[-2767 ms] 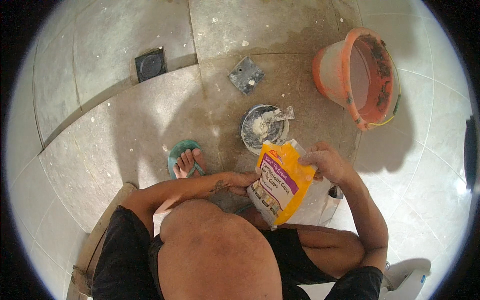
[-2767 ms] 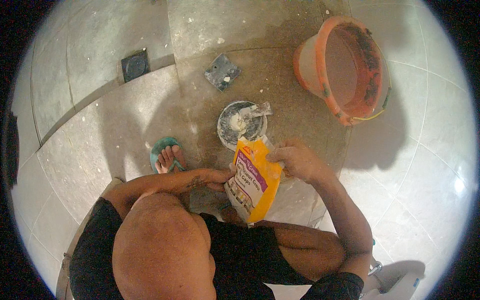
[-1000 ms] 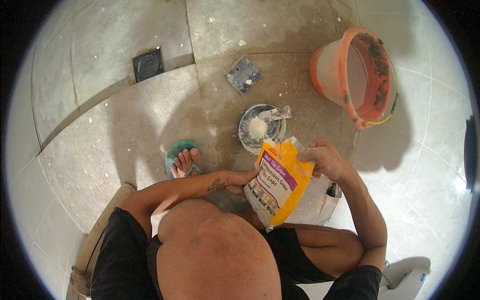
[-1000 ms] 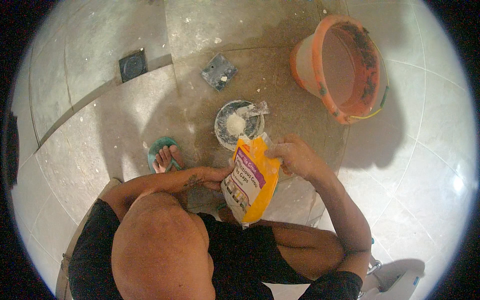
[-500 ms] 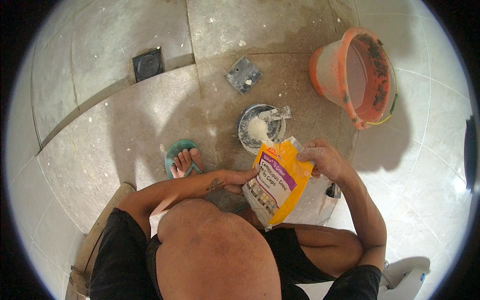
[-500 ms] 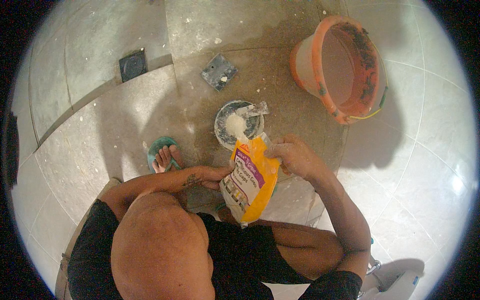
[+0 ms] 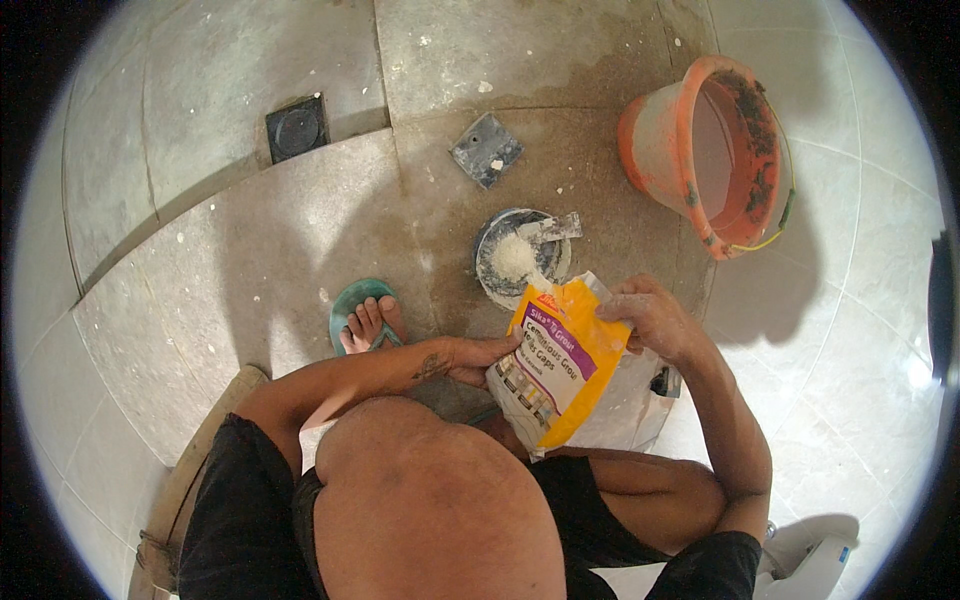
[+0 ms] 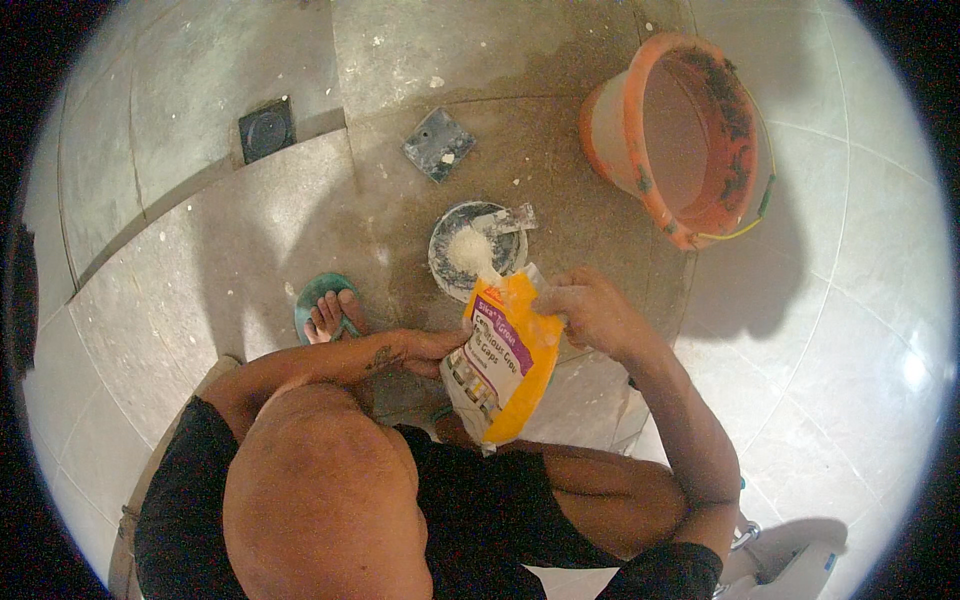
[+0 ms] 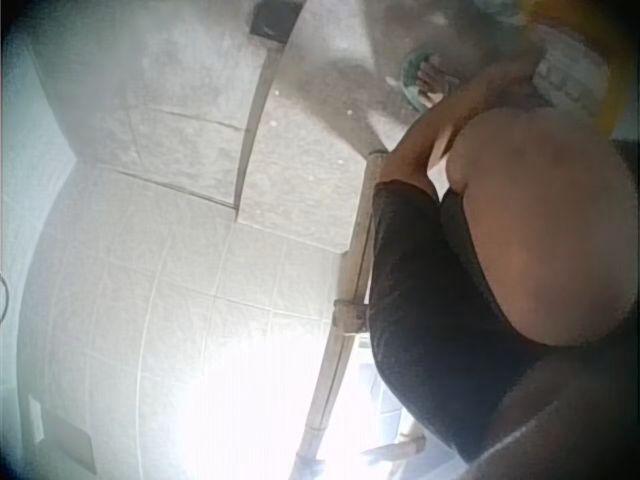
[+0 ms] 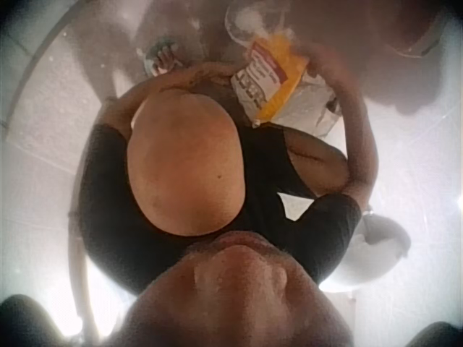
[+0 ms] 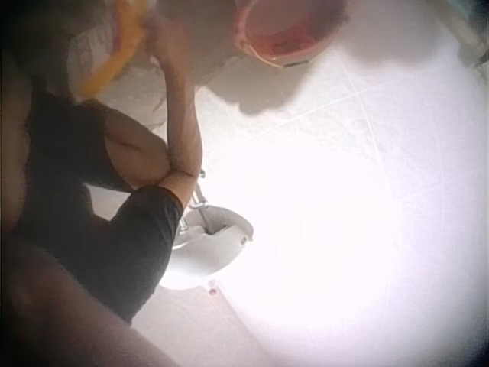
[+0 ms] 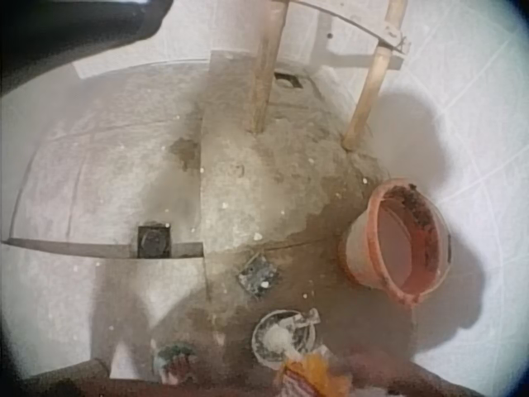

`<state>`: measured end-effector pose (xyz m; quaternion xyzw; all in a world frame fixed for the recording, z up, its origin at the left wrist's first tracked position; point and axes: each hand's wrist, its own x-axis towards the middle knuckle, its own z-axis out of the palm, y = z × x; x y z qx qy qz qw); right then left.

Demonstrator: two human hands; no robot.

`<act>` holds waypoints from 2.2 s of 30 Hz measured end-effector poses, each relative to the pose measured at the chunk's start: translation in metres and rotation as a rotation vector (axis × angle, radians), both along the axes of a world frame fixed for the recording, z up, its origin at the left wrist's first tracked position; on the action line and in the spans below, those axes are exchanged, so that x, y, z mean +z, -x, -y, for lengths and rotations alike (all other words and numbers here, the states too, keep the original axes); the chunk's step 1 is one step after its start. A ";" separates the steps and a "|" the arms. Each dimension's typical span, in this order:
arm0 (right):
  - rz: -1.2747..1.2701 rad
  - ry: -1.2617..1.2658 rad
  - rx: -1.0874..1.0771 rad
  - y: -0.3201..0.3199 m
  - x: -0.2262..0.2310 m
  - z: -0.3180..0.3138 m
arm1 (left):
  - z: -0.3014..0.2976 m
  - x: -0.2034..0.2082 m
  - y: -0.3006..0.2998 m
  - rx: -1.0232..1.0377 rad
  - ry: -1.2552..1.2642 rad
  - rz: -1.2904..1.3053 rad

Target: The person sits on the floor and mixes a white powder from a yellow bag with water in a small container using a trowel. The person repeatedly adds water from a nearby bucket and continues to stir the mixture until it reaches a consistent paste.

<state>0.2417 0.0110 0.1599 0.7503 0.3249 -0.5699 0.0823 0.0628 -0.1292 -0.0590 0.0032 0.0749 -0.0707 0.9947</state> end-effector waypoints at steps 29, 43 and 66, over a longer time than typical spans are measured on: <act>-0.099 0.096 0.052 -0.004 -0.001 -0.005 | -0.002 0.008 -0.001 -0.043 -0.053 -0.045; -0.093 0.091 0.117 -0.001 -0.005 -0.008 | 0.009 -0.011 0.005 0.050 0.134 0.101; -0.078 0.046 0.170 -0.001 -0.002 -0.006 | -0.004 0.004 0.007 0.019 0.081 0.033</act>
